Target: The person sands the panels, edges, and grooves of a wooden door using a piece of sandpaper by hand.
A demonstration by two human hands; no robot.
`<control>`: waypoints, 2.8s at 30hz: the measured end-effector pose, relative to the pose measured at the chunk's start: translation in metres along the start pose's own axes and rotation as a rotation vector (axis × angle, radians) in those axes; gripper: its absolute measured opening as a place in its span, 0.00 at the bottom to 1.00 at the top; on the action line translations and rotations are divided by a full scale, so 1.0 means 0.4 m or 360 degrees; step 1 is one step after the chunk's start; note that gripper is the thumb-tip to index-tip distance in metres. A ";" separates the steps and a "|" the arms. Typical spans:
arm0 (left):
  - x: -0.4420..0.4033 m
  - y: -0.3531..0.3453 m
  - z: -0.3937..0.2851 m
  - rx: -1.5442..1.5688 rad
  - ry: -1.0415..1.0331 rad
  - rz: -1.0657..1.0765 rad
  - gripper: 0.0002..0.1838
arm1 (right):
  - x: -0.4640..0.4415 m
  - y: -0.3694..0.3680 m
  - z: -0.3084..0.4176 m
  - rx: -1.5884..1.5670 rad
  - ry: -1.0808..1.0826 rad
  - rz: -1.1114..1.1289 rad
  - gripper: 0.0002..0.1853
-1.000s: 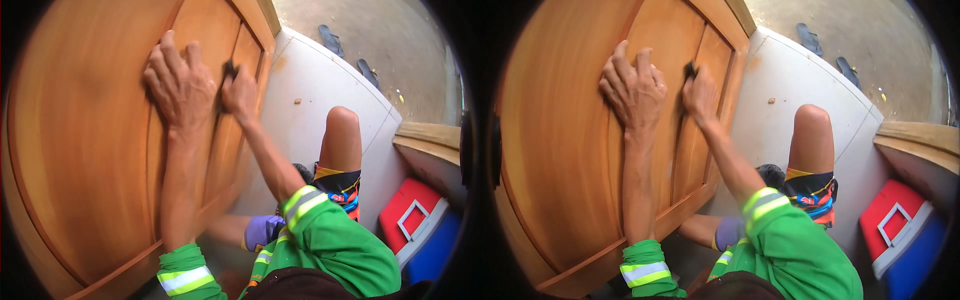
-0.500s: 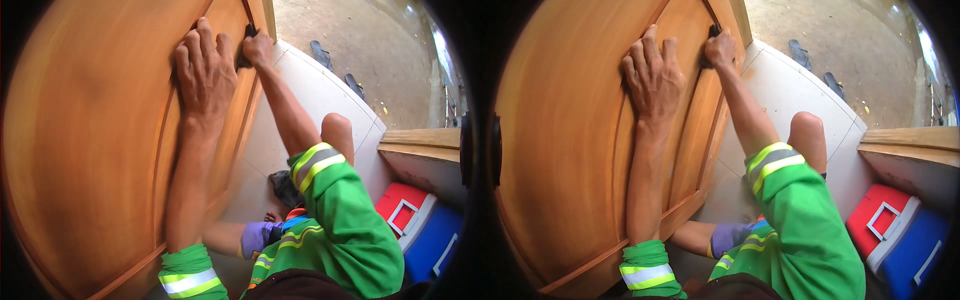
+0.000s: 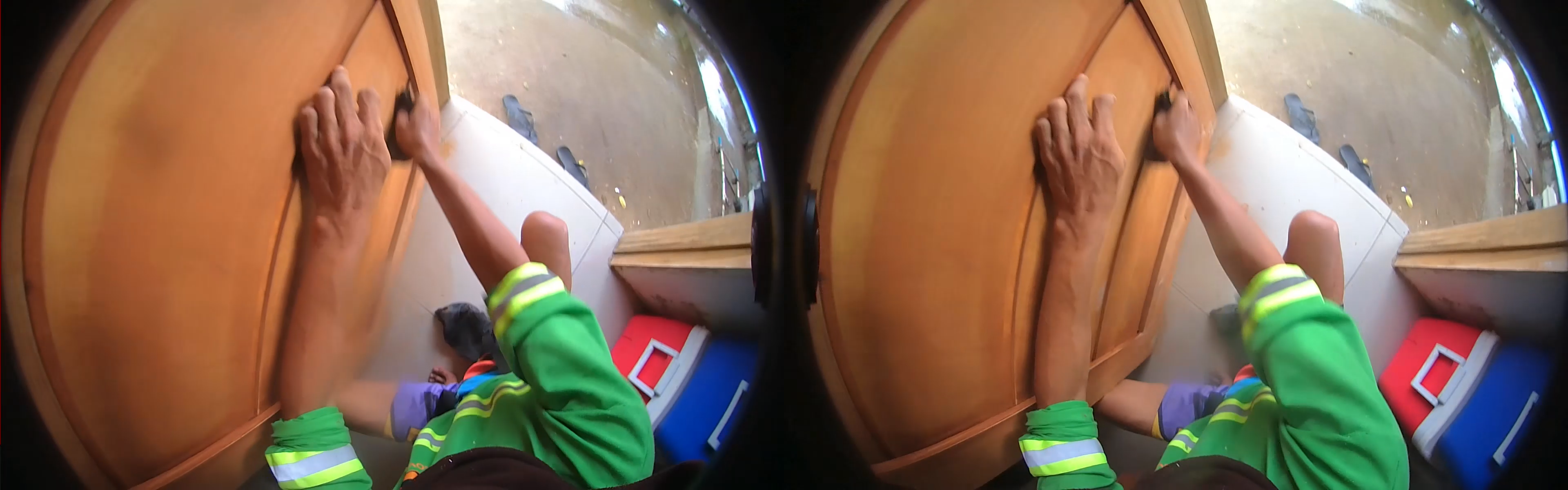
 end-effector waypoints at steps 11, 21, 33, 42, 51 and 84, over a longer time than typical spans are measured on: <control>0.379 0.299 0.233 0.1217 0.0460 0.0142 0.17 | 0.401 0.275 -0.127 -0.0502 -0.0438 0.0336 0.15; 0.463 0.319 0.266 0.1035 0.0749 0.0114 0.22 | 0.659 0.210 -0.161 -0.0718 -0.0695 0.0447 0.20; 0.413 0.300 0.246 0.1085 0.0675 0.0185 0.19 | 0.552 0.033 0.097 -0.0780 -0.0225 0.0140 0.17; 0.378 0.307 0.239 0.1079 0.0655 0.0324 0.20 | 0.683 0.001 0.109 -0.0451 -0.0003 0.0036 0.22; 0.379 0.323 0.251 0.1340 0.0610 0.0453 0.22 | 0.417 0.021 0.084 -0.0515 -0.0225 -0.0092 0.15; 0.360 0.384 0.221 0.1116 0.0702 0.0413 0.22 | 0.322 0.127 0.172 -0.0397 0.0247 -0.0043 0.30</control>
Point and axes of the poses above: each hand's wrist, its own x-axis away from the middle knuckle, its own y-axis out of the back of the hand, z = x × y, the point moved 9 cm from there along -x, towards the middle knuckle, and after that the axes turned 6 degrees about y, right-handed, at the moved point
